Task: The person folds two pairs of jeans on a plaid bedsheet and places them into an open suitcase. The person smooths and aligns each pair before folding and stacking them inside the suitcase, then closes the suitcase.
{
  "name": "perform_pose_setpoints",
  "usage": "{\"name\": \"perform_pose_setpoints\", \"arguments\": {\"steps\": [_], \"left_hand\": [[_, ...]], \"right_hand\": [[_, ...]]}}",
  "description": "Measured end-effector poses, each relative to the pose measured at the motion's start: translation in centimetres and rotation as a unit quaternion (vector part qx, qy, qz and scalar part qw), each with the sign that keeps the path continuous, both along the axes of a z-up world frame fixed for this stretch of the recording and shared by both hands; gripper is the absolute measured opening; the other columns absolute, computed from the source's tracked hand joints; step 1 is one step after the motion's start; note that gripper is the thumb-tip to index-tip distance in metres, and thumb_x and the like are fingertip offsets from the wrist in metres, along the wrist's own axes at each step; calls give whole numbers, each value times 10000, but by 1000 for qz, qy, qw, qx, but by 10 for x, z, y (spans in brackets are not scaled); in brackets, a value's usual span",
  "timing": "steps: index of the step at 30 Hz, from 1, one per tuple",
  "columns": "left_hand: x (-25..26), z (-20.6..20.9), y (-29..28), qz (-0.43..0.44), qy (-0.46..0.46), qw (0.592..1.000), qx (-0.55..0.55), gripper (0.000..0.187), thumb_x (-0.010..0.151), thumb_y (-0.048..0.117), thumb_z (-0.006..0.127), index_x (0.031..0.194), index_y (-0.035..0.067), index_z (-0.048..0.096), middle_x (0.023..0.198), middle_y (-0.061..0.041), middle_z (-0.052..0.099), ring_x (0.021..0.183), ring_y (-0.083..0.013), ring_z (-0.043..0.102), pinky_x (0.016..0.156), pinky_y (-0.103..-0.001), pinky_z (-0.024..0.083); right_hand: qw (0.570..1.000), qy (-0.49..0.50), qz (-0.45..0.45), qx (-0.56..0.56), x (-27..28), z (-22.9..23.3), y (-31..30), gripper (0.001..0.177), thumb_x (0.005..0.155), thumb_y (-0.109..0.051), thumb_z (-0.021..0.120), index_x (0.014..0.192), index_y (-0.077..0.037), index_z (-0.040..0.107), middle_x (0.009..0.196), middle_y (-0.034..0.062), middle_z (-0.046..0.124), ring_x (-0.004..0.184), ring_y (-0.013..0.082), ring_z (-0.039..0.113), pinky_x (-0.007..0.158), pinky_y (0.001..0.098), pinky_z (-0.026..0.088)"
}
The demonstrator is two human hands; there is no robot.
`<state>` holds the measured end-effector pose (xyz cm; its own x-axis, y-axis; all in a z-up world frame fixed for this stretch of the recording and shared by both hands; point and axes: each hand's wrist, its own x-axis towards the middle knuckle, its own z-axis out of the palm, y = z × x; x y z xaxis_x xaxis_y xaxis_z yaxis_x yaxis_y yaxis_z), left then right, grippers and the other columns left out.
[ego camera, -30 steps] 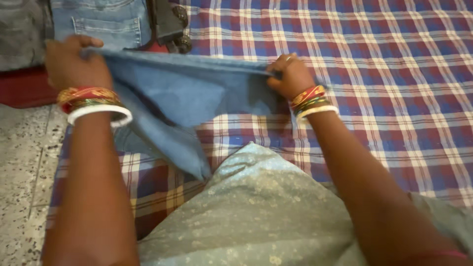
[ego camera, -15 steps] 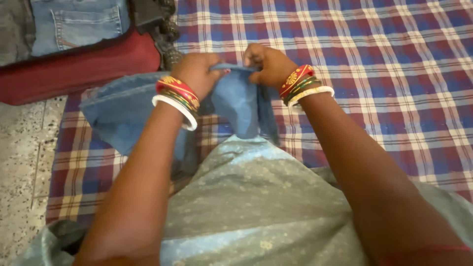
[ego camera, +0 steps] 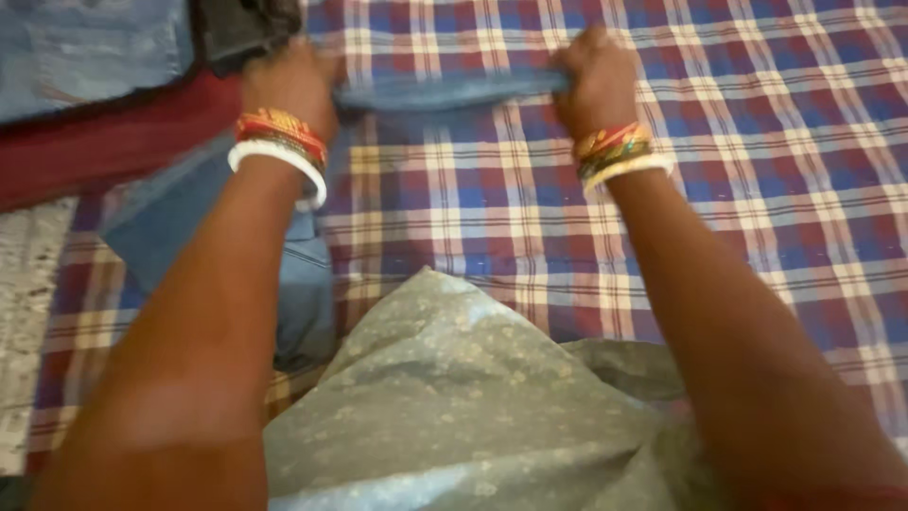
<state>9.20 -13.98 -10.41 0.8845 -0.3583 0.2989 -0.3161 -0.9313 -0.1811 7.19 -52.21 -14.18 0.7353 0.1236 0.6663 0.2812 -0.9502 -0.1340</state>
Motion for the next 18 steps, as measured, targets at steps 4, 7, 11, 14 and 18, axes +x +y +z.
{"name": "perform_pose_setpoints", "arguments": {"steps": [4, 7, 11, 14, 18], "left_hand": [[22, -22, 8, -68, -210, 975, 12, 498, 861, 63, 671, 1320, 254, 691, 1252, -89, 648, 1190, -307, 616, 995, -511, 441], [4, -63, -20, -85, 31, 992, 87, 708, 916, 4, 627, 1463, 453, 609, 1212, -85, 637, 1062, -298, 621, 982, -535, 444], [-70, -152, -50, -9, 230, 973, -3, 493, 993, 396, 521, 1471, 278, 509, 1483, -102, 495, 1347, -343, 467, 1077, -515, 355], [-98, -192, -51, -2, 328, 945, 1, 664, 910, 389, 583, 1549, 350, 408, 1516, -85, 418, 1400, -336, 372, 1136, -517, 282], [-87, -182, -47, 39, 405, 913, -37, 557, 908, 347, 640, 1454, 374, 531, 1557, -17, 420, 1451, -301, 358, 1191, -509, 272]], "right_hand": [[989, -130, -38, -57, 16, 14, -36, 237, 887, 44, 685, 964, -165, 766, 1046, 75, 698, 1041, 318, 617, 915, 476, 469], [980, 5, -147, -137, -11, -27, -45, 239, 913, 32, 659, 1012, -174, 730, 1158, 146, 634, 1077, 371, 576, 952, 540, 455], [901, 382, -179, -97, -74, -122, -53, 454, 832, 0, 655, 1167, -294, 745, 1351, 122, 584, 1274, 377, 498, 1014, 512, 460], [857, 453, -163, 183, -76, -155, -83, 281, 921, -85, 611, 1129, -201, 760, 1239, 134, 716, 1133, 333, 681, 960, 427, 554], [865, 370, -234, 244, -61, -158, -100, 292, 1032, -300, 647, 1190, -83, 763, 1121, 250, 742, 1056, 416, 692, 947, 471, 544]]}}
